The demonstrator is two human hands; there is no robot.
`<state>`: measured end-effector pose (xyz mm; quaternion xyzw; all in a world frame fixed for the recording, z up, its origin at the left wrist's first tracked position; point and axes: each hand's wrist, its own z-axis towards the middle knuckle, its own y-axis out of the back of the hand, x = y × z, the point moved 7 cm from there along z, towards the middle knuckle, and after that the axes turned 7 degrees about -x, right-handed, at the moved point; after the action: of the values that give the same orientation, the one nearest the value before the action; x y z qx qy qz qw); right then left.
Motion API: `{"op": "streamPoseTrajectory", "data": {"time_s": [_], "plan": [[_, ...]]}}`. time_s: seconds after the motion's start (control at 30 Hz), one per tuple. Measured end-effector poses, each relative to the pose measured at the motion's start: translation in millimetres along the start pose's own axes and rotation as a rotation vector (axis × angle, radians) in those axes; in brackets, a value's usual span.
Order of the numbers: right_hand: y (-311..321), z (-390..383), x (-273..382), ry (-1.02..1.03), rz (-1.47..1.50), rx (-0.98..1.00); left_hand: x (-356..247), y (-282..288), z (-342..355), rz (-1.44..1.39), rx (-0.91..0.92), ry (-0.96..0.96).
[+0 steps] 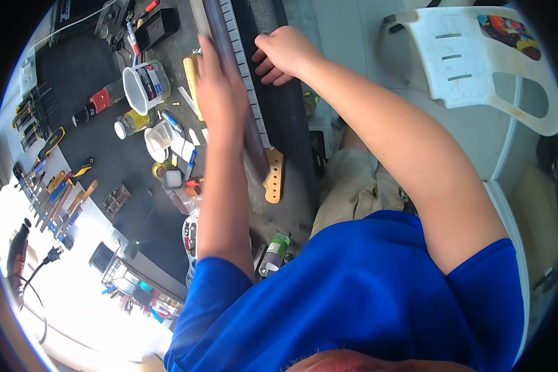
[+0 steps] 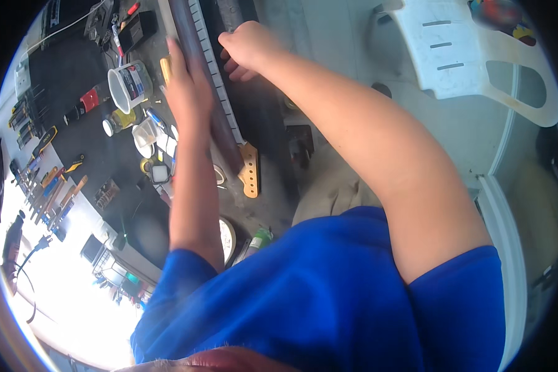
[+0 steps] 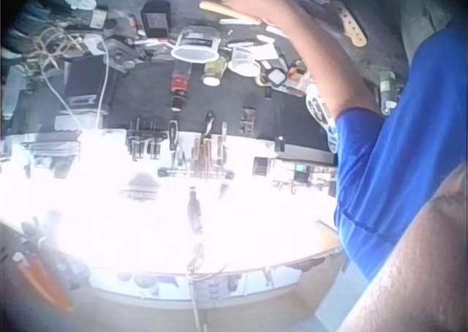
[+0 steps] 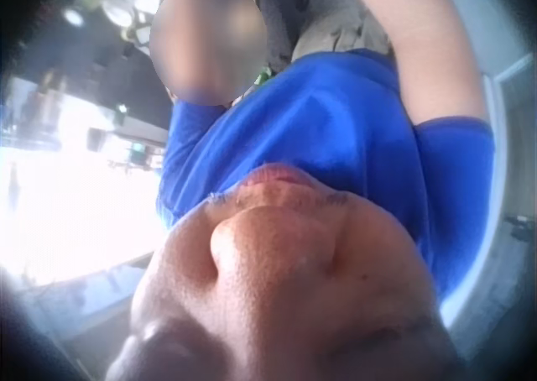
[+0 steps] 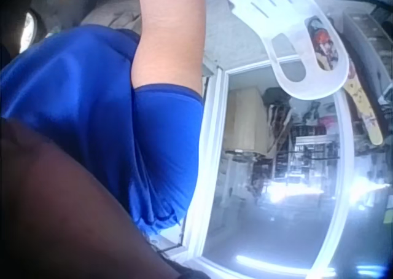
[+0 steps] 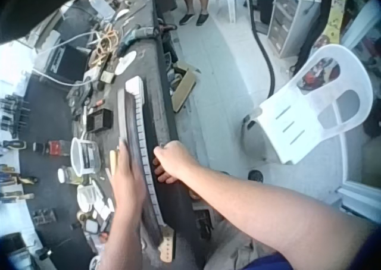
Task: The person marks a fretboard with a red pen, places the neck into a long wooden guide, and sands the surface using a sanding block.
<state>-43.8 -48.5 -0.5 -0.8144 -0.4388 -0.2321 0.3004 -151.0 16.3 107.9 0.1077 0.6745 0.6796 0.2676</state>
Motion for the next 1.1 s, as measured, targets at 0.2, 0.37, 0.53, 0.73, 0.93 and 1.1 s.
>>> {"op": "streamPoseTrajectory", "data": {"time_s": [0.2, 0.37, 0.53, 0.73, 0.93, 1.1], "plan": [[2.3, -3.5, -0.7, 0.004, 0.008, 0.029, -14.5, 2.1, -1.9, -0.032, 0.054, 0.024], [0.7, 0.9, -5.3, -0.072, 0.085, 0.028, 16.8, -0.2, -93.2, -0.04, -0.028, -0.129], [-6.0, -1.2, -4.7, -0.064, 0.042, 0.017, -27.2, 6.9, 44.4, -0.022, 0.002, 0.038], [4.1, 9.3, -8.9, -0.081, 0.094, 0.071, 10.8, -2.7, -97.1, -0.08, 0.024, -0.042], [-2.2, -1.7, -1.9, -0.072, 0.068, 0.037, -18.9, 17.2, -5.8, -0.059, -0.083, -0.1], [2.5, 0.2, 1.1, -0.046, 0.065, 0.034, -19.6, 72.7, 19.4, -0.193, -0.251, 0.061]]}}
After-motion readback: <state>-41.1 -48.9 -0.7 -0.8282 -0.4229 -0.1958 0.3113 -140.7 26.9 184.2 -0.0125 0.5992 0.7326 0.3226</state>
